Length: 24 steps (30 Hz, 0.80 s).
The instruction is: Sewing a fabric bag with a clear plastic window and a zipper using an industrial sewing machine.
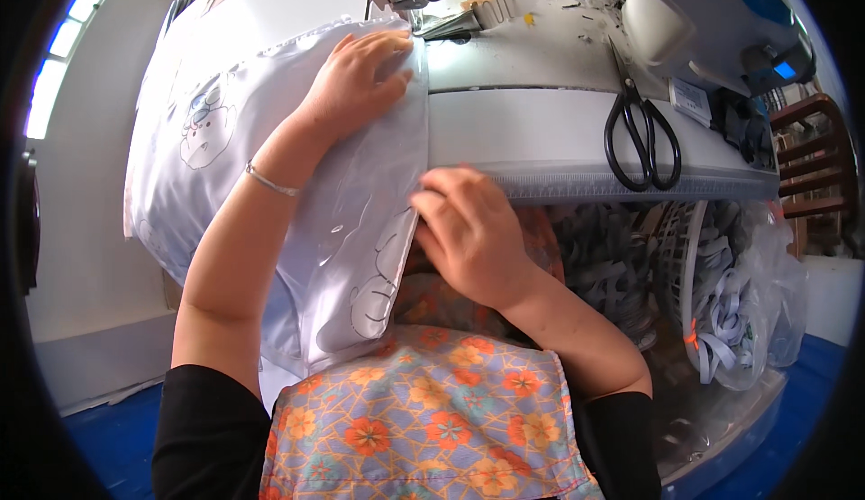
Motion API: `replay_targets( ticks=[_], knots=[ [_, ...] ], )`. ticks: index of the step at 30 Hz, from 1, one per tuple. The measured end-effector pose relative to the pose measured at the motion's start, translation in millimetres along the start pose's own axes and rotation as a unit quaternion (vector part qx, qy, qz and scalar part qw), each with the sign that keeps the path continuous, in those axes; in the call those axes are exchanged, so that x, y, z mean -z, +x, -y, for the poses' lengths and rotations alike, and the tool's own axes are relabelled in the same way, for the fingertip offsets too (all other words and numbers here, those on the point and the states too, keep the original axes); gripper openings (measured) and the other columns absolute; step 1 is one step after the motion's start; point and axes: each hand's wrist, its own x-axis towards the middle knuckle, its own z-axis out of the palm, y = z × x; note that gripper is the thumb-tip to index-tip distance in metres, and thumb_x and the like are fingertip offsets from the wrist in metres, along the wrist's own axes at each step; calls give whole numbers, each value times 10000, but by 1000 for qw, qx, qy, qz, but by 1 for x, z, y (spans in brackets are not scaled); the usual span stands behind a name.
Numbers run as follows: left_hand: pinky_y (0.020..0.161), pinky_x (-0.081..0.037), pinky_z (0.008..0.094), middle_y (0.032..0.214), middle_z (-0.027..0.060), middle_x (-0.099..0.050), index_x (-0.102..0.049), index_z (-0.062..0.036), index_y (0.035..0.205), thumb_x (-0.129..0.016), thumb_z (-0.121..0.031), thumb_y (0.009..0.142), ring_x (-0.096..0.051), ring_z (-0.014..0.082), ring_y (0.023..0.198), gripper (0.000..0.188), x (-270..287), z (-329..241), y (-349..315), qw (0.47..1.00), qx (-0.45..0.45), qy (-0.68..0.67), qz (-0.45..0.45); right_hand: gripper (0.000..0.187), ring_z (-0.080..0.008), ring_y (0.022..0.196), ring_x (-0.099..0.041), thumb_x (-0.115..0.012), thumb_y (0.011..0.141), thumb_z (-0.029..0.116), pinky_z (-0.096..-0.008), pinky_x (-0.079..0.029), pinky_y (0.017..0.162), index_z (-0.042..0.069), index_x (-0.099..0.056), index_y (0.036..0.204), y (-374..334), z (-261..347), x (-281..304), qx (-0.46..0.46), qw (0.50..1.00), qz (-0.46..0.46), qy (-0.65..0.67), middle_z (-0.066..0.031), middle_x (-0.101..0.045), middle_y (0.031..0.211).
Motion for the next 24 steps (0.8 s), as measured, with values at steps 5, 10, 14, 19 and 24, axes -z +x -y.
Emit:
replay_targets(
  ticks=[5, 10, 14, 19, 24],
  knots=[
    [1169, -277, 568, 1420, 135, -553, -568, -34, 1334, -551, -201, 834, -484, 300, 1352, 527, 8, -36, -33, 997, -28, 65, 16, 241, -262, 1024, -652, -654, 772, 188, -422, -528, 965, 70, -711, 974, -18, 18, -1, 204, 976, 71, 15, -75, -694, 1045],
    [1159, -291, 590, 1445, 149, -529, -546, -32, 1366, -543, -176, 840, -454, 293, 1383, 545, 16, -49, -41, 993, -16, 112, 43, 325, -297, 944, -708, -677, 686, 83, -413, -580, 858, 29, -709, 1005, -23, 35, -9, 172, 970, 106, 133, -118, -726, 1028],
    [1140, -315, 602, 1430, 170, -534, -566, -11, 1342, -539, -161, 849, -451, 290, 1382, 516, 11, -44, -38, 987, -23, 148, 52, 433, -313, 972, -705, -706, 614, -9, -454, -558, 917, 37, -708, 1044, -18, 38, -3, 82, 966, 96, 224, -117, -730, 1055],
    [1138, -312, 606, 1437, 198, -521, -566, 13, 1337, -548, -201, 873, -437, 308, 1393, 512, 15, -35, -28, 990, -20, 125, 68, 384, -297, 991, -709, -705, 673, -30, -464, -536, 958, 54, -711, 1048, -8, 20, -12, 45, 971, 73, 225, -102, -736, 1070],
    [1148, -297, 600, 1442, 218, -508, -532, 11, 1371, -585, -313, 899, -427, 323, 1402, 575, 10, -34, -25, 980, -13, 188, 66, 313, -305, 976, -712, -702, 710, -30, -462, -518, 976, 45, -709, 1014, 14, 5, -14, 20, 973, 48, 227, -113, -742, 1014]
  ],
)
